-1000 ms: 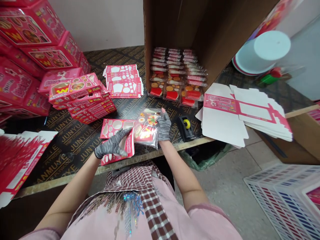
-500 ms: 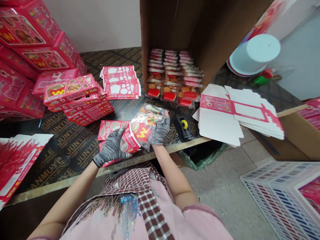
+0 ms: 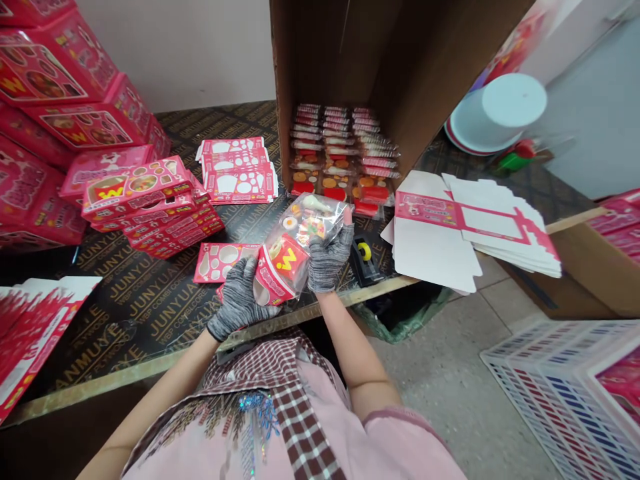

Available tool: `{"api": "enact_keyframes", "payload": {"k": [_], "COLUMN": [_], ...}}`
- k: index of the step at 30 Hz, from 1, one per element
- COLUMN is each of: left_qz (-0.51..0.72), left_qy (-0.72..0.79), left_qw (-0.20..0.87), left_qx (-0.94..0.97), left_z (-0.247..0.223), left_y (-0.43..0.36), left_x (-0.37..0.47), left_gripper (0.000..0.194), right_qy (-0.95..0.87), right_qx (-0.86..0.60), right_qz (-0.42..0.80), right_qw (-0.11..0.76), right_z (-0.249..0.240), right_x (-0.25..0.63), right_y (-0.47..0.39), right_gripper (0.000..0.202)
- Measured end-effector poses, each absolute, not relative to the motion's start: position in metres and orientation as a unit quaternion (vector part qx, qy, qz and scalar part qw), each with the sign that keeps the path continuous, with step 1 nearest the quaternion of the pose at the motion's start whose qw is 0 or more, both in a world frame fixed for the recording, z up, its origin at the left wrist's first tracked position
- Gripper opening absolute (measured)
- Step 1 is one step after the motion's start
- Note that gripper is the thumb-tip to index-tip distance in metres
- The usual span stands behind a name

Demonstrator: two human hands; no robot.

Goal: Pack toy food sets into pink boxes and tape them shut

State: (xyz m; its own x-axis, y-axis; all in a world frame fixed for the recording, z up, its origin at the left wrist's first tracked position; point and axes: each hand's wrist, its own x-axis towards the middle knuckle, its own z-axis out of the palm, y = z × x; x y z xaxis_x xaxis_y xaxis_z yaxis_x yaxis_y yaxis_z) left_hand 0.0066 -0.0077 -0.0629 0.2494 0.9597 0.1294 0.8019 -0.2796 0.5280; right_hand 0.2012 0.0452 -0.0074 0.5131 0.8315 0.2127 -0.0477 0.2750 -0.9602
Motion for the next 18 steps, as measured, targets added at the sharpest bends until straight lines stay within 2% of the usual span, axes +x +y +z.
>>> {"api": "enact_keyframes", "payload": {"k": [2,6,13,16,18], "left_qz": [0.226,0.272,0.386,0.447,0.468], "left_qy": [0.574,0.537,0.452,0.446,0.447], "left_qw": [0.169,0.164,0.235,0.274,0.271], "left_qx": [0.769,0.782,0.769,0.725,0.713], "left_z": [-0.064,-0.068,-0.066,-0.063,-0.066], "left_y": [-0.007,-0.001,0.012,0.016,0.015], "left_x": [0.011,0.012,0.01,0.011,0.011], "left_gripper": [0.137,0.138,0.127,0.116,0.112], "right_qy": [-0.376,-0.385,-0.457,-0.53,-0.574], "right_qx": [-0.53,-0.538,-0.512,-0.502,-0.507], "right_qz": [0.241,0.184,-0.012,-0.017,0.036], "right_qw": [0.721,0.727,0.728,0.683,0.642], "right_z": [-0.004,-0.005,-0.022,-0.034,-0.038], "right_x": [0.197,0.191,0.183,0.179,0.178], "right_y": [0.038,0.034,0.042,0.032,0.02], "right_gripper": [0.071,0.065,0.044,0.043,0.059]}}
